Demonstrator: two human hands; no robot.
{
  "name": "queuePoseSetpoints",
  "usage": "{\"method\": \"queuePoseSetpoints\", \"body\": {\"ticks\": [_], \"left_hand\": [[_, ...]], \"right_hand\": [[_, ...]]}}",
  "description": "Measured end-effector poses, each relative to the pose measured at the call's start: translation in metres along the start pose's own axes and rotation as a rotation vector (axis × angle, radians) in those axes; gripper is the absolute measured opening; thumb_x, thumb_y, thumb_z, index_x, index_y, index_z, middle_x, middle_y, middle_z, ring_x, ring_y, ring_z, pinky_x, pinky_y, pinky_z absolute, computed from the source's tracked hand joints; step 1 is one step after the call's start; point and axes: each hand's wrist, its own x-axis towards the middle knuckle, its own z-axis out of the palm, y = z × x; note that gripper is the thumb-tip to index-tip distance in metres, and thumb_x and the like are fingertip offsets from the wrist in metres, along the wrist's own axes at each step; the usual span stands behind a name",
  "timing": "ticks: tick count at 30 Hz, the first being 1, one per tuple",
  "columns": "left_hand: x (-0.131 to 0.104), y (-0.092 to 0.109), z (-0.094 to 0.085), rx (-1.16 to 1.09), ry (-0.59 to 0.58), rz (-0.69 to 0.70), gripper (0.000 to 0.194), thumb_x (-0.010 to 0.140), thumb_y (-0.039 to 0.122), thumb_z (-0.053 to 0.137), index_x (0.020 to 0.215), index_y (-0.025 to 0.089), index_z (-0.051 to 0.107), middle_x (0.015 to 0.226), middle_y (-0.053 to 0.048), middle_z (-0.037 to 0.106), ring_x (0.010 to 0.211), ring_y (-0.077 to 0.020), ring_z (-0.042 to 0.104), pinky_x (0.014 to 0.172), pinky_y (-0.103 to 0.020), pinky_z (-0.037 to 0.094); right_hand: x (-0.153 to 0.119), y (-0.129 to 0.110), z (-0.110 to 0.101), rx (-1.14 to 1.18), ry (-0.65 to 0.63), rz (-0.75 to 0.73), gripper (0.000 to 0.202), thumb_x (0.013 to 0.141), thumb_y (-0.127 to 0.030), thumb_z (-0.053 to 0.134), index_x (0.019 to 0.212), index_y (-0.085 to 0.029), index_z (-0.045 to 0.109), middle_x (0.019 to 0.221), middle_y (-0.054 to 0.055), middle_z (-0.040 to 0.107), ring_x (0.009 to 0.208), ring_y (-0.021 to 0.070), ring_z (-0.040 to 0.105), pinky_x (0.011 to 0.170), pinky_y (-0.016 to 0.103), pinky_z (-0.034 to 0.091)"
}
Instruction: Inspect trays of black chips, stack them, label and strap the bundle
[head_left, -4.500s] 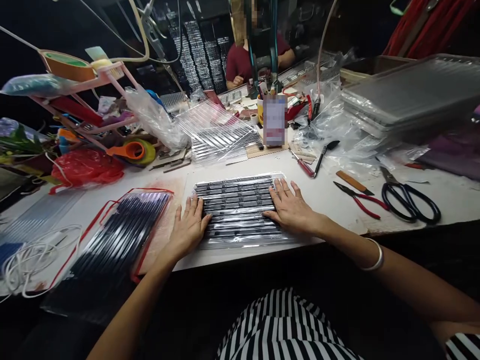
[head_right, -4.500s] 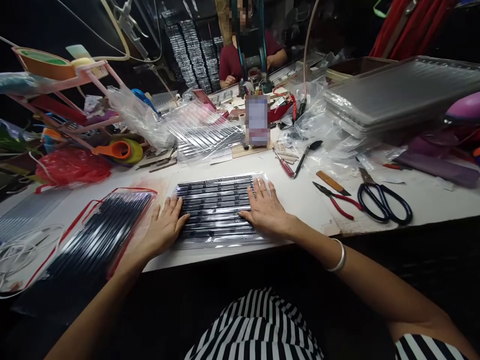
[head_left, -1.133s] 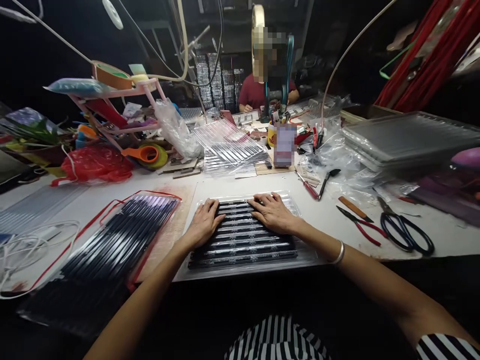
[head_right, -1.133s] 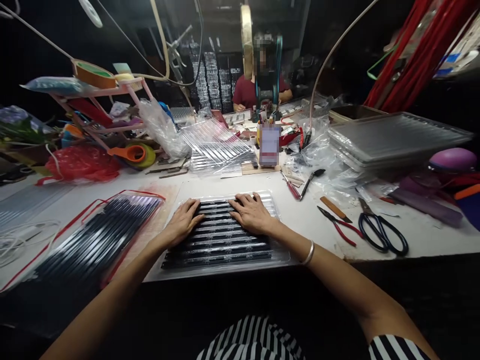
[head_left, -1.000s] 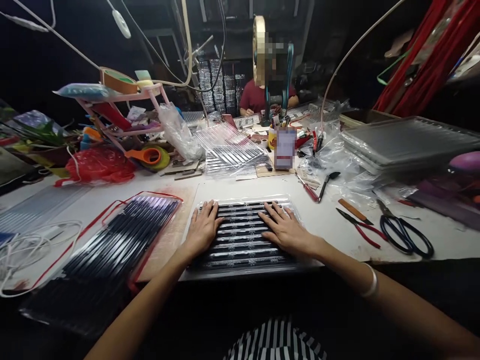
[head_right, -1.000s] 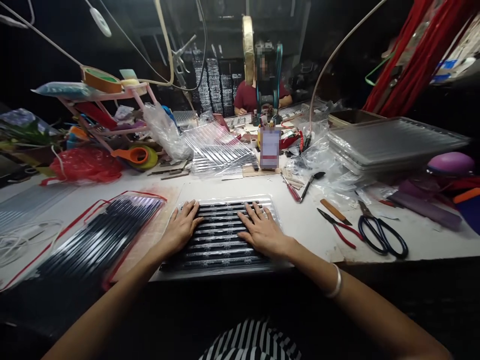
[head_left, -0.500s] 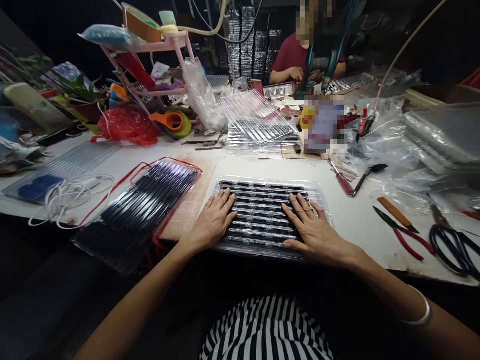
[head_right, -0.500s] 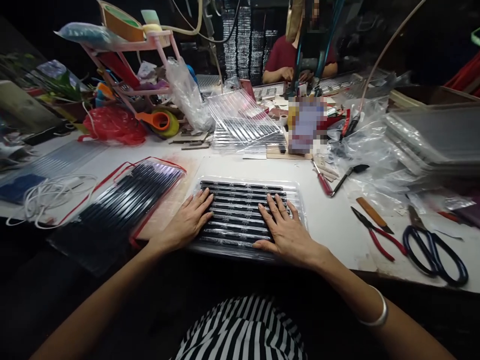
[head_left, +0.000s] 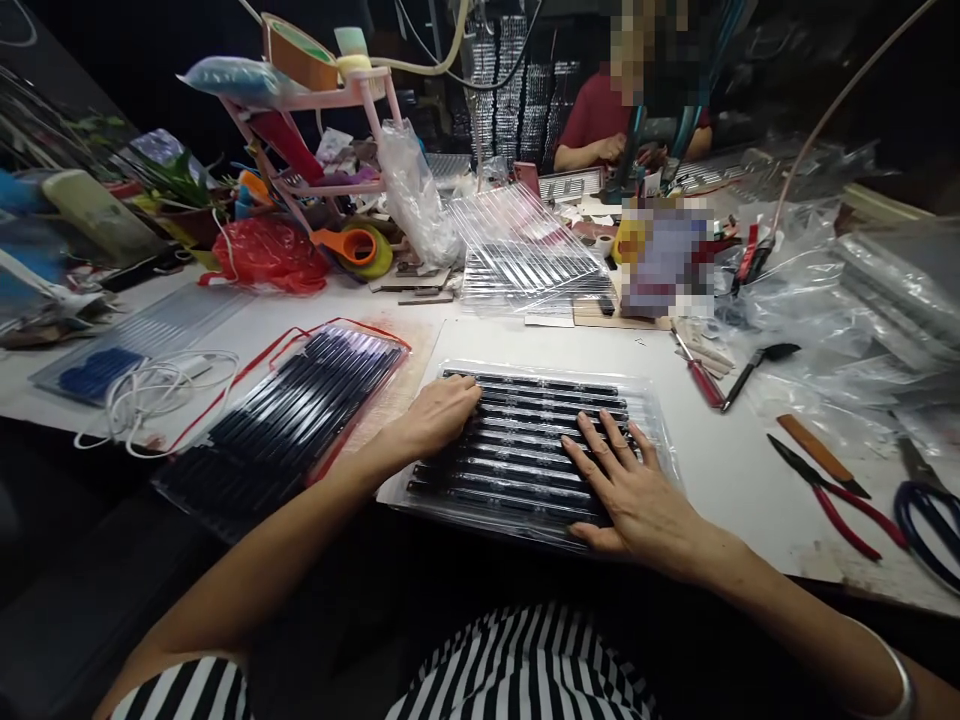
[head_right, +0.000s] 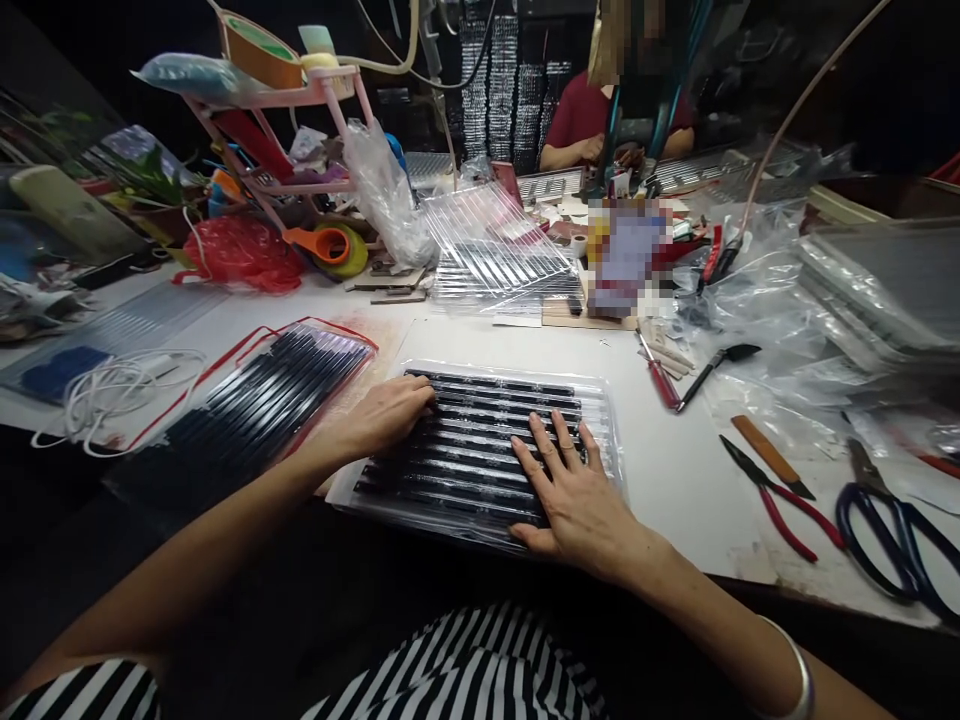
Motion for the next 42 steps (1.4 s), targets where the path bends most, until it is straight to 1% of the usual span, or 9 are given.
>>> {"method": "queuePoseSetpoints", "body": {"ticks": [6, 10, 15, 17, 24, 28, 31, 38, 42], "left_hand": [[0.004, 0.012, 0.004, -0.028, 0.042, 0.023, 0.023, 0.081, 0.003, 0.040, 0.079, 0.013, 0.060, 0.085, -0.012, 0.062, 0.082, -0.0233, 0.057, 0.075, -0.038, 0.044], [-0.011, 0.002, 0.009, -0.133, 0.126, -0.061, 0.023, 0.089, 0.017, 0.040, 0.092, 0.014, 0.063, 0.094, -0.010, 0.064, 0.087, -0.0198, 0.060, 0.078, -0.033, 0.048], [-0.046, -0.024, 0.012, -0.613, 0.492, -0.365, 0.032, 0.092, 0.031, 0.039, 0.101, 0.012, 0.063, 0.101, -0.008, 0.066, 0.095, -0.0169, 0.061, 0.087, -0.029, 0.048], [-0.059, -0.026, 0.017, -0.674, 0.543, -0.442, 0.035, 0.091, 0.034, 0.041, 0.105, 0.012, 0.063, 0.107, -0.009, 0.066, 0.100, -0.0186, 0.060, 0.092, -0.032, 0.046], [-0.074, -0.005, 0.039, -0.626, 0.213, -0.352, 0.052, 0.093, 0.034, 0.035, 0.139, 0.013, 0.036, 0.151, -0.010, 0.023, 0.139, -0.0191, 0.022, 0.114, -0.038, 0.018], [-0.078, -0.012, 0.046, -0.762, 0.269, -0.343, 0.054, 0.090, 0.038, 0.041, 0.139, 0.015, 0.038, 0.148, -0.009, 0.030, 0.137, -0.0194, 0.026, 0.114, -0.038, 0.020], [-0.080, -0.016, 0.050, -0.798, 0.341, -0.342, 0.051, 0.091, 0.038, 0.040, 0.135, 0.013, 0.044, 0.146, -0.010, 0.034, 0.135, -0.0203, 0.030, 0.113, -0.038, 0.022], [-0.078, -0.009, 0.048, -0.518, 0.256, -0.303, 0.047, 0.094, 0.033, 0.031, 0.137, 0.015, 0.041, 0.150, -0.009, 0.026, 0.139, -0.0196, 0.022, 0.114, -0.041, 0.020], [-0.076, -0.002, 0.042, -0.365, 0.165, -0.316, 0.050, 0.095, 0.035, 0.030, 0.138, 0.012, 0.038, 0.151, -0.010, 0.025, 0.141, -0.0240, 0.013, 0.113, -0.048, 0.016]], "right_hand": [[0.001, -0.005, -0.001, 0.006, -0.004, 0.026, 0.087, 0.073, -0.054, 0.060, 0.142, -0.010, 0.032, 0.151, 0.023, 0.012, 0.137, 0.0444, 0.003, 0.106, 0.062, 0.015], [-0.001, 0.000, 0.002, 0.031, 0.001, 0.023, 0.085, 0.078, -0.063, 0.051, 0.144, -0.013, 0.030, 0.152, 0.020, 0.013, 0.138, 0.0422, 0.005, 0.106, 0.061, 0.017], [-0.003, 0.005, 0.008, 0.046, 0.046, -0.015, 0.088, 0.079, -0.072, 0.038, 0.144, -0.014, 0.029, 0.151, 0.019, 0.015, 0.139, 0.0402, 0.005, 0.105, 0.061, 0.019], [-0.003, 0.006, 0.008, 0.056, 0.057, -0.022, 0.087, 0.079, -0.072, 0.039, 0.144, -0.014, 0.028, 0.151, 0.019, 0.016, 0.139, 0.0395, 0.005, 0.105, 0.061, 0.019], [-0.011, 0.024, 0.004, 0.195, 0.092, 0.077, 0.047, 0.094, -0.047, 0.030, 0.133, -0.025, 0.047, 0.146, 0.009, 0.036, 0.136, 0.0287, 0.027, 0.104, 0.052, 0.028], [-0.027, 0.037, 0.013, 0.200, 0.266, 0.465, 0.057, 0.092, -0.053, 0.029, 0.134, -0.019, 0.045, 0.139, 0.015, 0.044, 0.128, 0.0328, 0.041, 0.101, 0.057, 0.028], [-0.035, 0.039, 0.017, 0.321, 0.266, 0.705, 0.075, 0.086, -0.063, 0.032, 0.136, -0.010, 0.041, 0.135, 0.019, 0.048, 0.126, 0.0354, 0.041, 0.102, 0.058, 0.030], [-0.022, 0.026, -0.011, 0.978, 0.281, 1.035, 0.072, 0.076, -0.058, 0.054, 0.135, -0.016, 0.046, 0.140, 0.009, 0.045, 0.130, 0.0280, 0.039, 0.111, 0.044, 0.028], [-0.021, 0.022, -0.028, 1.126, 0.367, 1.077, 0.059, 0.072, -0.052, 0.063, 0.124, -0.025, 0.058, 0.137, 0.003, 0.049, 0.132, 0.0242, 0.037, 0.112, 0.037, 0.024]]}}
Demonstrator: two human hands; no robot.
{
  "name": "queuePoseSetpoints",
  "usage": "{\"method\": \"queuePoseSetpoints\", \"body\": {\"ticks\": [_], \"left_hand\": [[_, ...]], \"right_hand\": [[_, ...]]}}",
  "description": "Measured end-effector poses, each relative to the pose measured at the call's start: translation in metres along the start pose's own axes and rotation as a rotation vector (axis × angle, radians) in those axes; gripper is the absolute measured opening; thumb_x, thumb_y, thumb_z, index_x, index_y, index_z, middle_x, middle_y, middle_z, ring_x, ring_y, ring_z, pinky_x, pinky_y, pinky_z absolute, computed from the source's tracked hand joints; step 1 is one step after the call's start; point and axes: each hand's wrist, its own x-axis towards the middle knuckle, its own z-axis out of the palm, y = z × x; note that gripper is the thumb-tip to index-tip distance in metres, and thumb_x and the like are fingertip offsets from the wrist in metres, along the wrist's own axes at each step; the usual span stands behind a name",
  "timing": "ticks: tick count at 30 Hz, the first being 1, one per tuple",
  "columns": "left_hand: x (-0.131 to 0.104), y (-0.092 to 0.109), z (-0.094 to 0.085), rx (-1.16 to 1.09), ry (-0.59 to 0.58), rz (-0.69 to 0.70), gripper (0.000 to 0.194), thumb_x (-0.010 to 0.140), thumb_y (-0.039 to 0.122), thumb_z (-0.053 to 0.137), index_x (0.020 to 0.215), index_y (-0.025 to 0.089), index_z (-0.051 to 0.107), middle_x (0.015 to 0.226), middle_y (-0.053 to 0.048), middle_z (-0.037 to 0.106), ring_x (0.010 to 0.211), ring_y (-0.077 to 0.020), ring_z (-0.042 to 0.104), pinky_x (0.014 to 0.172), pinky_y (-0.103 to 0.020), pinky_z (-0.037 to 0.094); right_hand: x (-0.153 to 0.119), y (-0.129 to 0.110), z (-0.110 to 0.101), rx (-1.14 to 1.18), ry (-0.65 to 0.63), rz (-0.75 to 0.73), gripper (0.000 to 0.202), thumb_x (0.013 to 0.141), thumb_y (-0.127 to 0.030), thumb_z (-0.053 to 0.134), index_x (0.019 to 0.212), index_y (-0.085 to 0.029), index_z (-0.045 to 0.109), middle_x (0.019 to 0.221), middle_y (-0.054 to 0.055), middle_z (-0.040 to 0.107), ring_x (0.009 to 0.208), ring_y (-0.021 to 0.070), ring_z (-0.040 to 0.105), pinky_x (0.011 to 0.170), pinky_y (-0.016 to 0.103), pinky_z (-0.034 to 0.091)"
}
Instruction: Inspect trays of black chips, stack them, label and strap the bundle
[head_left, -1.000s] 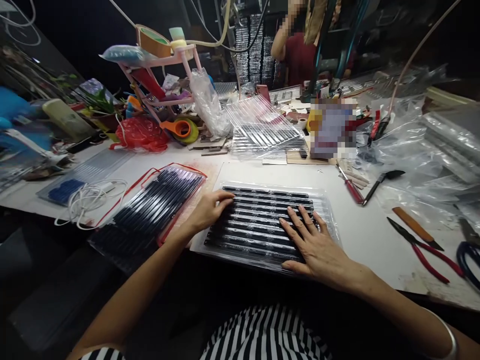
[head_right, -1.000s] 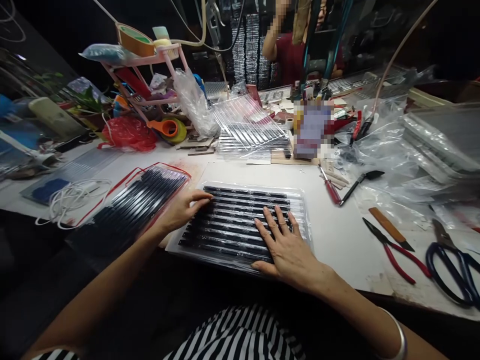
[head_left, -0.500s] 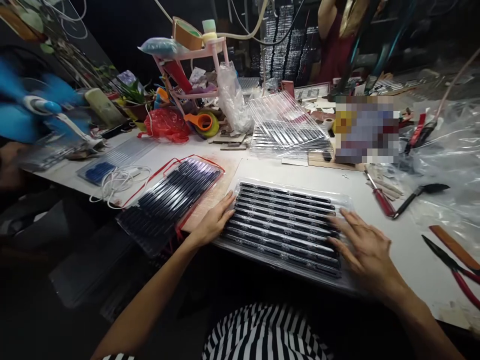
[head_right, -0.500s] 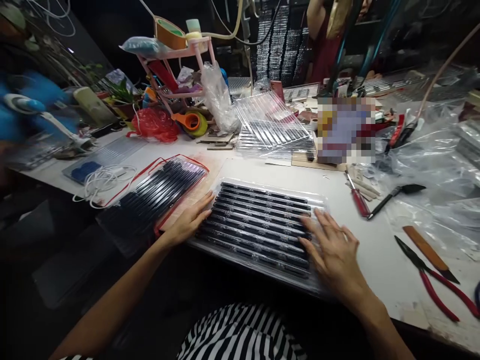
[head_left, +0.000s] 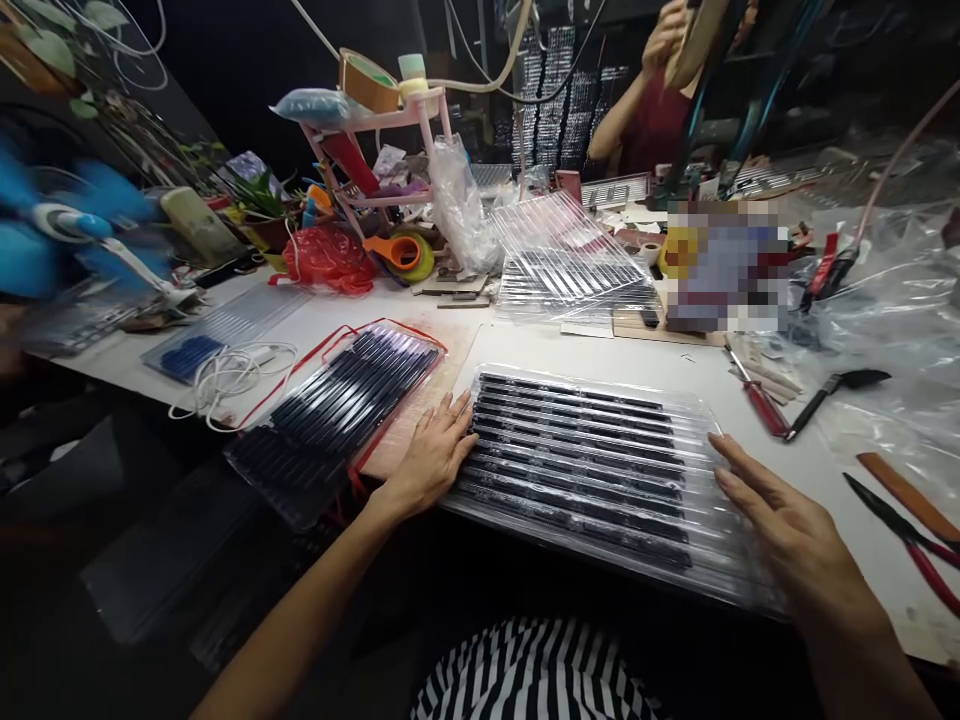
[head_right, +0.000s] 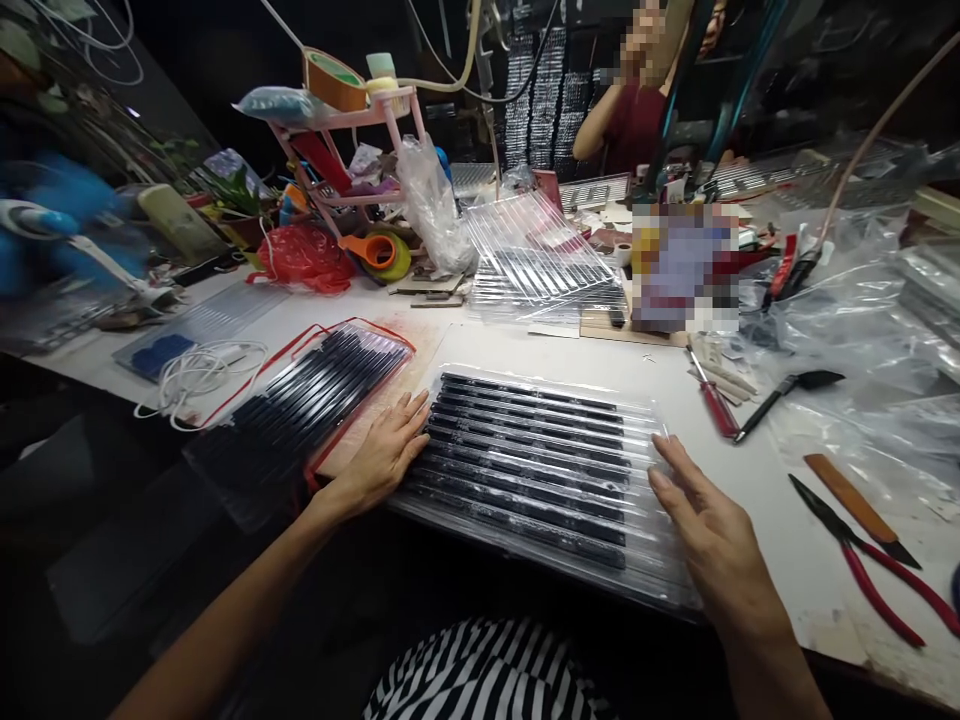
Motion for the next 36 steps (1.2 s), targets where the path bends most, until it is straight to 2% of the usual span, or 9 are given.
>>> {"method": "queuePoseSetpoints", "body": {"ticks": [3, 6, 10, 14, 18, 22, 28, 32, 36], "left_hand": [[0.002, 0.009, -0.002, 0.025, -0.053, 0.019, 0.051, 0.095, 0.037, 0.030, 0.139, 0.013, 0.037, 0.150, -0.010, 0.027, 0.141, -0.0242, 0.014, 0.112, -0.049, 0.015], [0.007, 0.015, -0.003, -0.003, -0.061, 0.055, 0.048, 0.094, 0.036, 0.035, 0.137, 0.016, 0.040, 0.149, -0.009, 0.030, 0.140, -0.0249, 0.017, 0.112, -0.049, 0.013], [0.011, 0.012, -0.009, -0.298, -0.052, 0.016, 0.048, 0.092, 0.038, 0.039, 0.134, 0.017, 0.046, 0.145, -0.008, 0.037, 0.138, -0.0253, 0.022, 0.113, -0.050, 0.013], [0.007, -0.003, -0.019, -0.872, 0.260, -0.152, 0.050, 0.090, 0.043, 0.044, 0.134, 0.019, 0.046, 0.141, -0.009, 0.044, 0.131, -0.0225, 0.038, 0.111, -0.041, 0.025], [-0.004, -0.014, -0.025, -1.059, 0.479, -0.241, 0.044, 0.088, 0.043, 0.049, 0.121, 0.015, 0.057, 0.126, -0.011, 0.059, 0.122, -0.0228, 0.049, 0.108, -0.040, 0.031], [-0.012, -0.007, -0.023, -0.808, 0.350, -0.253, 0.041, 0.088, 0.042, 0.051, 0.114, 0.012, 0.063, 0.120, -0.011, 0.062, 0.116, -0.0231, 0.054, 0.106, -0.039, 0.034], [-0.007, 0.014, -0.019, -0.504, 0.293, -0.134, 0.037, 0.087, 0.039, 0.050, 0.111, 0.015, 0.064, 0.119, -0.010, 0.063, 0.113, -0.0233, 0.055, 0.103, -0.040, 0.037], [0.001, 0.023, -0.022, -0.611, 0.273, -0.181, 0.035, 0.085, 0.040, 0.055, 0.109, 0.017, 0.066, 0.114, -0.008, 0.066, 0.110, -0.0235, 0.057, 0.102, -0.039, 0.038], [0.015, 0.040, -0.031, -0.992, 0.230, -0.202, 0.032, 0.083, 0.038, 0.059, 0.107, 0.018, 0.066, 0.109, -0.007, 0.068, 0.103, -0.0217, 0.061, 0.096, -0.035, 0.044]], "right_hand": [[-0.002, -0.005, -0.007, 0.136, 0.028, -0.074, 0.056, 0.067, -0.045, 0.069, 0.120, -0.031, 0.060, 0.133, 0.002, 0.054, 0.127, 0.0257, 0.044, 0.111, 0.038, 0.026], [-0.004, -0.009, -0.012, 0.405, -0.011, -0.145, 0.064, 0.065, -0.035, 0.072, 0.126, -0.036, 0.053, 0.141, 0.005, 0.044, 0.110, 0.0318, 0.058, 0.098, 0.046, 0.043], [-0.007, -0.009, -0.014, 0.621, -0.099, -0.179, 0.071, 0.067, -0.021, 0.070, 0.130, -0.040, 0.046, 0.146, 0.009, 0.036, 0.101, 0.0351, 0.062, 0.081, 0.049, 0.054], [-0.001, 0.002, -0.014, 0.758, -0.038, -0.103, 0.071, 0.072, -0.015, 0.062, 0.137, -0.031, 0.039, 0.123, 0.013, 0.059, 0.108, 0.0299, 0.060, 0.091, 0.047, 0.048], [0.017, 0.013, -0.022, 0.905, 0.153, 0.064, 0.039, 0.083, -0.025, 0.049, 0.117, -0.013, 0.061, 0.129, 0.011, 0.056, 0.122, 0.0178, 0.049, 0.106, 0.028, 0.035], [0.028, 0.020, -0.029, 0.893, 0.339, 0.259, 0.035, 0.089, -0.030, 0.037, 0.093, -0.018, 0.069, 0.131, 0.006, 0.055, 0.127, 0.0144, 0.044, 0.109, 0.027, 0.030], [0.027, 0.039, -0.035, 0.755, 0.204, 0.070, 0.017, 0.086, -0.031, 0.052, 0.094, -0.029, 0.067, 0.138, -0.001, 0.048, 0.130, 0.0171, 0.039, 0.111, 0.031, 0.032], [0.036, 0.047, -0.046, 0.830, 0.248, 0.048, 0.017, 0.084, -0.029, 0.053, 0.093, -0.026, 0.067, 0.124, 0.004, 0.060, 0.124, 0.0201, 0.048, 0.109, 0.038, 0.033], [0.037, 0.033, -0.059, 0.930, 0.290, -0.009, 0.017, 0.085, -0.024, 0.051, 0.092, -0.023, 0.066, 0.100, 0.003, 0.071, 0.102, 0.0143, 0.063, 0.097, 0.030, 0.045]]}}
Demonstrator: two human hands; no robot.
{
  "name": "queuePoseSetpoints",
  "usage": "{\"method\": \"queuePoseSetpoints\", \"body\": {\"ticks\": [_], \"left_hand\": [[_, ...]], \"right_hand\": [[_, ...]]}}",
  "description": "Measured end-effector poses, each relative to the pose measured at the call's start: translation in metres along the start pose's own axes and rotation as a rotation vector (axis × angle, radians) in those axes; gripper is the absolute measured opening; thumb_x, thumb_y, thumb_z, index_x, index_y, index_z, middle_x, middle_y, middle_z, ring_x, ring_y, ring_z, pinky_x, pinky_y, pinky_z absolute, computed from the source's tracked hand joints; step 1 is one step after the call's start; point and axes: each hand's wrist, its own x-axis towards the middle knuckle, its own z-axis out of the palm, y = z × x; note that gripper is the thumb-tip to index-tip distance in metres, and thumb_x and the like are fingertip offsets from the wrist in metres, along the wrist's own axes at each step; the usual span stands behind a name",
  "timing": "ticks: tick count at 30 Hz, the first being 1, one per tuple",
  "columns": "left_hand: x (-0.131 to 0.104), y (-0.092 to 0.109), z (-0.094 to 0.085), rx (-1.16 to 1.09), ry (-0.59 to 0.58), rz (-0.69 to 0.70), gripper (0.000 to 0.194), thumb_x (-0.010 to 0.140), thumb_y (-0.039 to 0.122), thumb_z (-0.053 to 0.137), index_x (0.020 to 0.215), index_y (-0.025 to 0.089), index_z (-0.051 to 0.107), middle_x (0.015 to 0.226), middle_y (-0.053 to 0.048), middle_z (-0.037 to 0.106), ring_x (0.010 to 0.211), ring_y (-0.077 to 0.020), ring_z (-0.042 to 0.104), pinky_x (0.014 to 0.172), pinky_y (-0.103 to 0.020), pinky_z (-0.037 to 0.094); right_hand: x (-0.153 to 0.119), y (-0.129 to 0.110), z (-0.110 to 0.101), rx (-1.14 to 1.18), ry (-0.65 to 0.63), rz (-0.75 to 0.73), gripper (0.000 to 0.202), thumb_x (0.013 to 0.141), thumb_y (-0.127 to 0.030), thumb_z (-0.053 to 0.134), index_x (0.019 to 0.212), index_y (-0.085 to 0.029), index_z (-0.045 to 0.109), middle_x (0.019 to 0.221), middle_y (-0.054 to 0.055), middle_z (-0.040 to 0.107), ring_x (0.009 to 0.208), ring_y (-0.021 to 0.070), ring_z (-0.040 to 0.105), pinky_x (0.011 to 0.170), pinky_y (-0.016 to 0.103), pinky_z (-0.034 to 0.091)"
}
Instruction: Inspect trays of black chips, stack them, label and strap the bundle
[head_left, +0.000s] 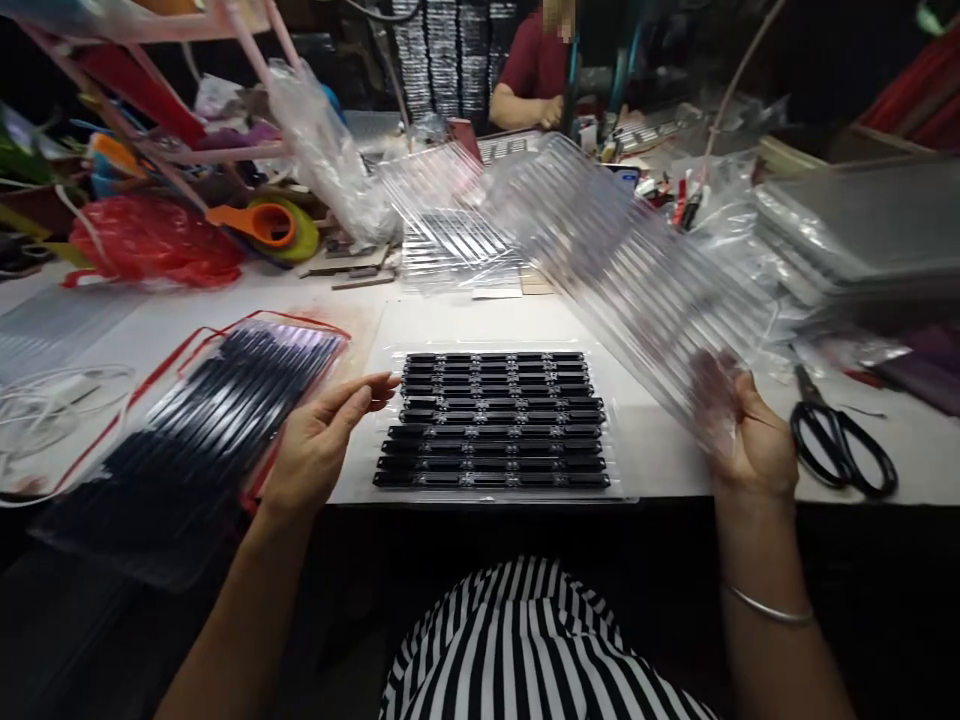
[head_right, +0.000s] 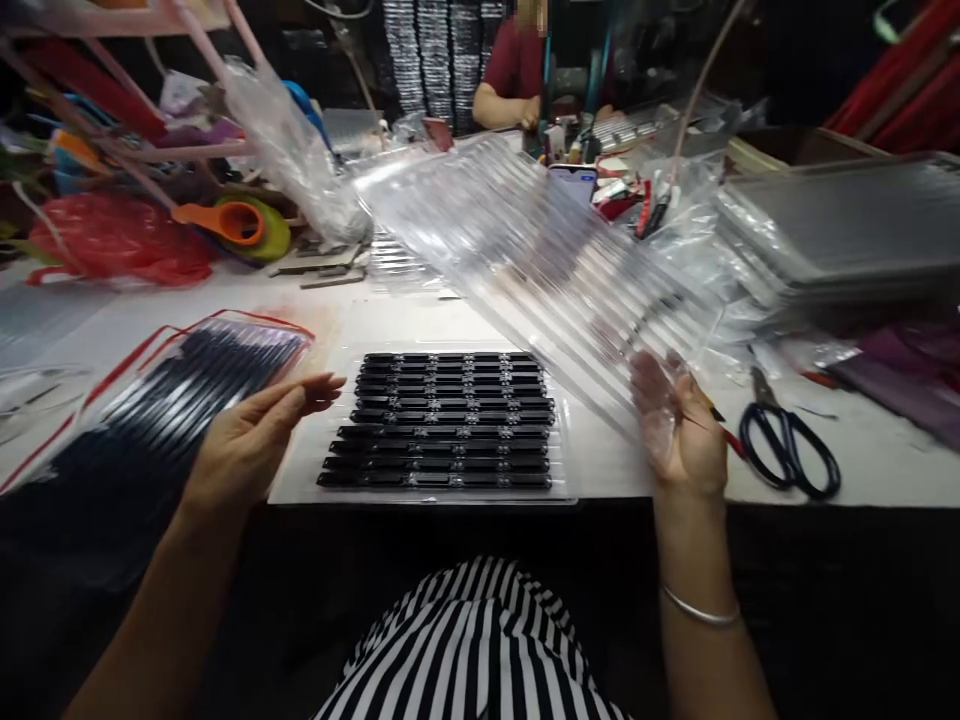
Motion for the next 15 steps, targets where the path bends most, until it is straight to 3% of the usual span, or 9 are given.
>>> {"method": "queuePoseSetpoints", "body": {"ticks": [3, 7, 11, 15], "left_hand": [[0.008, 0.019, 0.014, -0.289, -0.134, -0.071, 0.039, 0.084, 0.043, 0.056, 0.109, 0.015, 0.065, 0.106, -0.012, 0.068, 0.099, -0.0228, 0.063, 0.086, -0.034, 0.050], [0.014, 0.039, 0.026, -0.465, -0.290, -0.181, 0.054, 0.084, 0.057, 0.047, 0.112, 0.013, 0.062, 0.101, -0.015, 0.069, 0.086, -0.0258, 0.067, 0.069, -0.036, 0.055], [0.018, 0.049, 0.018, -0.513, -0.221, -0.186, 0.040, 0.092, 0.041, 0.039, 0.110, 0.014, 0.062, 0.087, -0.009, 0.071, 0.073, -0.0202, 0.068, 0.058, -0.027, 0.053], [0.022, 0.052, 0.002, -0.508, -0.125, -0.220, 0.049, 0.095, 0.042, 0.032, 0.090, 0.007, 0.066, 0.077, -0.011, 0.068, 0.065, -0.0168, 0.065, 0.056, -0.026, 0.053]], "right_hand": [[-0.009, -0.012, 0.014, -0.002, -0.117, -0.046, 0.018, 0.085, -0.021, 0.050, 0.098, -0.021, 0.063, 0.092, 0.004, 0.072, 0.089, 0.0135, 0.067, 0.082, 0.026, 0.052], [-0.023, -0.018, 0.034, -0.055, -0.284, -0.076, 0.024, 0.084, -0.020, 0.051, 0.108, -0.020, 0.057, 0.090, 0.007, 0.073, 0.085, 0.0193, 0.069, 0.078, 0.034, 0.054], [-0.028, -0.019, 0.048, -0.098, -0.278, -0.145, 0.025, 0.081, -0.018, 0.055, 0.106, -0.017, 0.058, 0.084, 0.008, 0.073, 0.080, 0.0212, 0.070, 0.074, 0.036, 0.054], [-0.025, -0.021, 0.053, -0.201, -0.268, -0.101, 0.028, 0.081, -0.019, 0.058, 0.108, -0.019, 0.061, 0.082, 0.008, 0.072, 0.069, 0.0190, 0.069, 0.058, 0.028, 0.051]]}}
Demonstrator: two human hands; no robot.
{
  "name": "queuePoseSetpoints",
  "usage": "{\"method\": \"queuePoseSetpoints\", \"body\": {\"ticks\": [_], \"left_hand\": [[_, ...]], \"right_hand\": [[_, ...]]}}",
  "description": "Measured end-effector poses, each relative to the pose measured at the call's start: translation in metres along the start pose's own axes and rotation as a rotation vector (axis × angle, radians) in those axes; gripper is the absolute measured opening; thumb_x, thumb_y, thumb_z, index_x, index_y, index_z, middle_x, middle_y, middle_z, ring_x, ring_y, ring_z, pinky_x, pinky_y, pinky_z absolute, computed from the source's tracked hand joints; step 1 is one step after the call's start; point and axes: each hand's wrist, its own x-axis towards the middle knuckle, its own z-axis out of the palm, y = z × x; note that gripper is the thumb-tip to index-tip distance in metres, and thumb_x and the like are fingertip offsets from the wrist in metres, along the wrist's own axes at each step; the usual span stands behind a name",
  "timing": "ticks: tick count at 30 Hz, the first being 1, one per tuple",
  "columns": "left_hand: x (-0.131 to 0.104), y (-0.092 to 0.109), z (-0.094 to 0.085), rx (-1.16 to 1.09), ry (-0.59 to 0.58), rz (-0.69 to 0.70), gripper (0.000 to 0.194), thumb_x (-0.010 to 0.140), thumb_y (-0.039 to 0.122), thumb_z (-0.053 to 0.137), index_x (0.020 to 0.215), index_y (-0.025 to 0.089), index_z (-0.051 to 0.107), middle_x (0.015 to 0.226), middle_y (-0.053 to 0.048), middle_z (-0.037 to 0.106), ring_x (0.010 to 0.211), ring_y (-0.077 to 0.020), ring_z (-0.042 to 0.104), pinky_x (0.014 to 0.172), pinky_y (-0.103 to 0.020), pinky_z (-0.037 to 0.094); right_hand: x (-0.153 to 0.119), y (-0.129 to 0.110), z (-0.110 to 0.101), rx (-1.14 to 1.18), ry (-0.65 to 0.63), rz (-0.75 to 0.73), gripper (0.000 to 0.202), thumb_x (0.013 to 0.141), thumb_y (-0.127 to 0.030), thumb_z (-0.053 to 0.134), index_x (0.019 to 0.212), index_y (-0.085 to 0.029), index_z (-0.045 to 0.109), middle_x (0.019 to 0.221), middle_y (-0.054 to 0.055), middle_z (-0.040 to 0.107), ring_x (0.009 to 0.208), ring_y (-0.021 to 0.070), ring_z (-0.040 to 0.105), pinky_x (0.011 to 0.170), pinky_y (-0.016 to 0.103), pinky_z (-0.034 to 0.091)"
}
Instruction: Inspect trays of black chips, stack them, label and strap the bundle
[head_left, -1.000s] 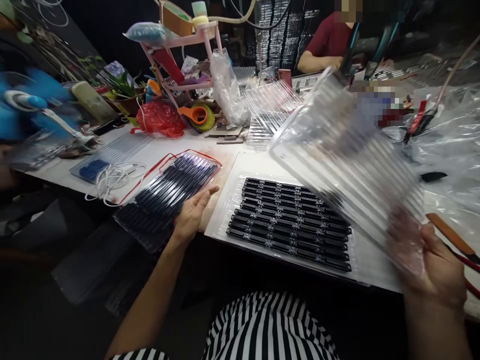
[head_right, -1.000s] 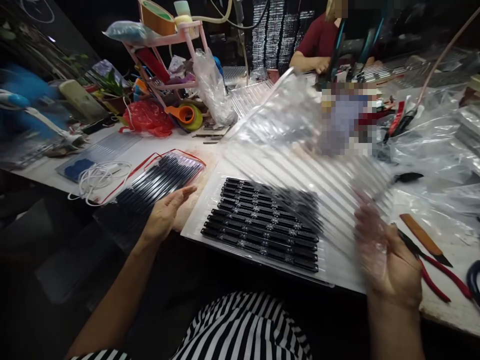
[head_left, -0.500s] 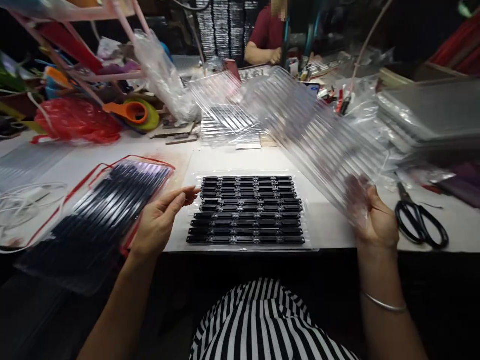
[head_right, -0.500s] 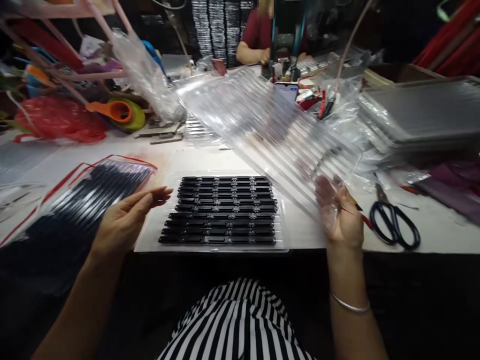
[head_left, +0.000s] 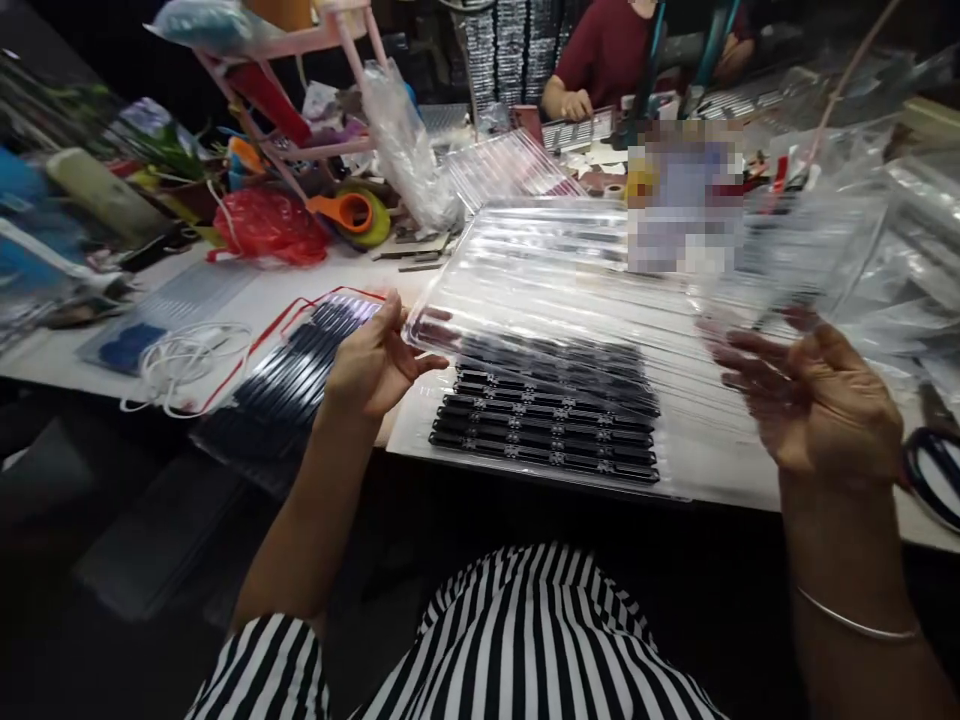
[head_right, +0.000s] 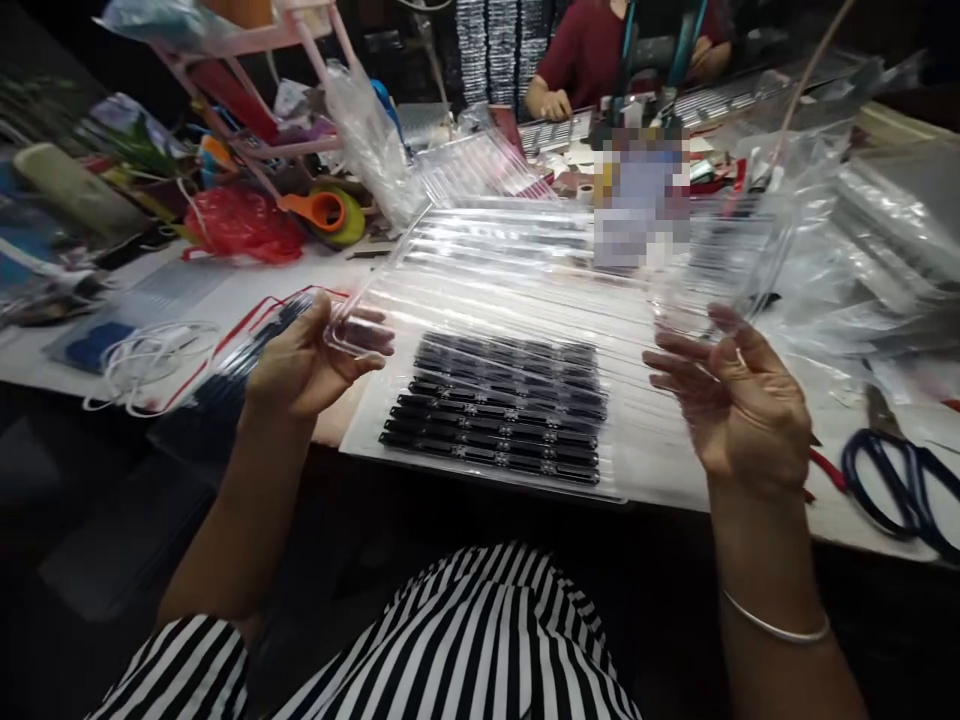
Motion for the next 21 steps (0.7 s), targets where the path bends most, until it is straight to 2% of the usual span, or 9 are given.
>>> {"method": "queuePoseSetpoints", "body": {"ticks": [2, 4, 6, 9, 12, 16, 19, 21], "left_hand": [[0.000, 0.001, -0.006, 0.023, 0.021, -0.019, 0.039, 0.091, 0.038, 0.045, 0.085, 0.006, 0.066, 0.070, -0.009, 0.064, 0.059, -0.0132, 0.062, 0.053, -0.023, 0.051], [0.000, -0.001, -0.010, 0.042, 0.006, -0.016, 0.024, 0.085, 0.028, 0.058, 0.088, 0.006, 0.067, 0.068, -0.005, 0.062, 0.056, -0.0090, 0.058, 0.050, -0.018, 0.047], [0.001, -0.004, -0.013, 0.041, 0.004, 0.015, 0.018, 0.080, 0.021, 0.065, 0.091, 0.007, 0.067, 0.068, -0.003, 0.060, 0.055, -0.0064, 0.056, 0.051, -0.016, 0.045], [0.004, -0.009, -0.019, 0.004, 0.031, 0.052, 0.016, 0.077, 0.019, 0.068, 0.087, 0.007, 0.067, 0.065, -0.001, 0.056, 0.053, -0.0047, 0.052, 0.052, -0.016, 0.045], [0.006, -0.012, -0.024, -0.034, 0.014, 0.088, 0.015, 0.076, 0.018, 0.069, 0.085, 0.007, 0.066, 0.066, 0.000, 0.055, 0.053, -0.0038, 0.050, 0.051, -0.015, 0.043], [0.002, -0.017, -0.021, 0.086, -0.096, 0.138, 0.021, 0.079, 0.027, 0.066, 0.092, 0.011, 0.061, 0.073, -0.003, 0.062, 0.064, -0.0100, 0.060, 0.059, -0.020, 0.050], [-0.007, -0.018, -0.014, 0.227, -0.209, 0.085, 0.038, 0.085, 0.041, 0.057, 0.114, 0.019, 0.050, 0.070, -0.004, 0.067, 0.069, -0.0196, 0.067, 0.068, -0.035, 0.054], [-0.012, -0.017, -0.010, 0.269, -0.243, 0.042, 0.053, 0.085, 0.046, 0.054, 0.130, 0.023, 0.039, 0.068, -0.004, 0.069, 0.070, -0.0237, 0.069, 0.069, -0.040, 0.055]], "right_hand": [[0.004, 0.000, 0.000, -0.043, -0.012, 0.039, 0.028, 0.079, -0.019, 0.059, 0.107, -0.018, 0.063, 0.082, 0.009, 0.071, 0.067, 0.0179, 0.068, 0.054, 0.026, 0.048], [0.009, 0.001, -0.002, -0.035, -0.030, 0.060, 0.027, 0.078, -0.017, 0.059, 0.105, -0.018, 0.065, 0.083, 0.008, 0.069, 0.065, 0.0148, 0.064, 0.053, 0.025, 0.045], [0.014, 0.003, -0.004, 0.036, -0.041, 0.086, 0.023, 0.083, -0.026, 0.055, 0.101, -0.017, 0.067, 0.086, 0.008, 0.066, 0.068, 0.0138, 0.061, 0.055, 0.026, 0.044], [0.017, 0.004, -0.007, 0.133, -0.035, 0.131, 0.035, 0.090, -0.039, 0.043, 0.097, -0.016, 0.069, 0.088, 0.009, 0.061, 0.073, 0.0145, 0.055, 0.062, 0.029, 0.044], [0.015, 0.001, -0.008, 0.196, -0.096, 0.179, 0.025, 0.088, -0.026, 0.048, 0.096, -0.015, 0.068, 0.078, 0.005, 0.053, 0.062, 0.0104, 0.046, 0.058, 0.026, 0.041], [0.013, -0.007, -0.011, 0.285, -0.175, 0.141, 0.018, 0.083, -0.021, 0.054, 0.092, -0.011, 0.066, 0.069, -0.001, 0.037, 0.053, 0.0066, 0.036, 0.043, 0.019, 0.032], [0.017, -0.014, -0.013, 0.323, -0.182, 0.076, 0.014, 0.080, -0.019, 0.057, 0.089, -0.011, 0.063, 0.067, -0.003, 0.034, 0.053, 0.0056, 0.036, 0.041, 0.016, 0.031], [0.021, -0.020, -0.014, 0.333, -0.182, 0.033, 0.013, 0.081, -0.018, 0.054, 0.088, -0.012, 0.063, 0.067, -0.003, 0.034, 0.052, 0.0049, 0.035, 0.041, 0.015, 0.030]]}}
